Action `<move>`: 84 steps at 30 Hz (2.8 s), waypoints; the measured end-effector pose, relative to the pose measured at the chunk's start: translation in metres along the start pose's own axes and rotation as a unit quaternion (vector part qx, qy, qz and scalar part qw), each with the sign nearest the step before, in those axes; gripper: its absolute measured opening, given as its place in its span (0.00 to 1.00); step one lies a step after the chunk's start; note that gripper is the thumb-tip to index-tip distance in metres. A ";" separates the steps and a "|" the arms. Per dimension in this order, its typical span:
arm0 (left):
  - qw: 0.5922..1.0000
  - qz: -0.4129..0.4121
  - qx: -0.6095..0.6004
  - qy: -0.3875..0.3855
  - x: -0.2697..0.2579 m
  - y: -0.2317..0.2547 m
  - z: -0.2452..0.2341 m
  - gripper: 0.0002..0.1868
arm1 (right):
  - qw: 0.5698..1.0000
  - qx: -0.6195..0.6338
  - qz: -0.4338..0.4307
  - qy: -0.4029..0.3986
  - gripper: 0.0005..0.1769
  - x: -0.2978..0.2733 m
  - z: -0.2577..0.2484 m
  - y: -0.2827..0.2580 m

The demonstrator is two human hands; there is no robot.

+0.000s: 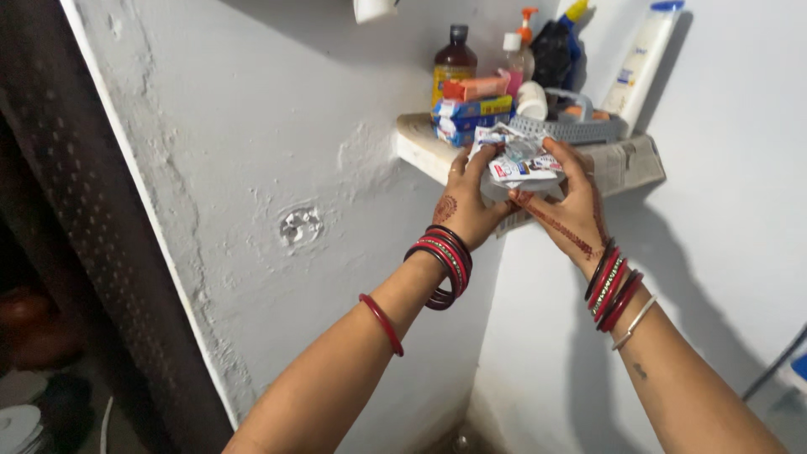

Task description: The person removes various toiletries and small boxes from a wall-mounted shelf and places them into a bucket on the floor. They handle items one by one, including bottles, a basket, and boxes, moving them from the shelf to the bucket.

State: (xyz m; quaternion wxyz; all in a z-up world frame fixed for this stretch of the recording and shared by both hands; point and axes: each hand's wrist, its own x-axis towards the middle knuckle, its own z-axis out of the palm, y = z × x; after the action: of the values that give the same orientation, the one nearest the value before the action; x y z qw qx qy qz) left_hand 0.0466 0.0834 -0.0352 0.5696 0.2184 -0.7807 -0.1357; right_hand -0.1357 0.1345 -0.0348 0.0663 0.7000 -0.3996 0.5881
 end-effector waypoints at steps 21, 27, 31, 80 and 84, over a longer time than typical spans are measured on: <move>0.991 -0.011 -0.101 -0.086 -0.135 0.046 -0.067 0.45 | 0.985 0.030 0.158 0.060 0.48 -0.145 0.030 -0.135; 0.981 -0.009 -0.159 -0.107 -0.160 0.064 -0.060 0.44 | 0.983 0.027 0.167 0.069 0.49 -0.175 0.014 -0.161; 0.979 -0.001 -0.159 -0.129 -0.177 0.081 -0.053 0.45 | 0.979 -0.006 0.189 0.079 0.49 -0.196 -0.001 -0.181; 0.913 0.057 -0.322 -0.243 -0.382 0.255 -0.118 0.46 | 0.921 -0.179 0.278 0.208 0.48 -0.419 -0.042 -0.441; 0.899 0.057 -0.343 -0.267 -0.404 0.270 -0.123 0.47 | 0.908 -0.224 0.293 0.197 0.48 -0.446 -0.047 -0.470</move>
State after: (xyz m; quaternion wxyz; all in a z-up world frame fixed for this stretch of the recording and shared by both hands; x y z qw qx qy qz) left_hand 0.2162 0.5227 -0.2078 0.3866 -0.0796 -0.8193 -0.4160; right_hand 0.1322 0.6914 -0.2340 0.1238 0.3884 -0.6868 0.6018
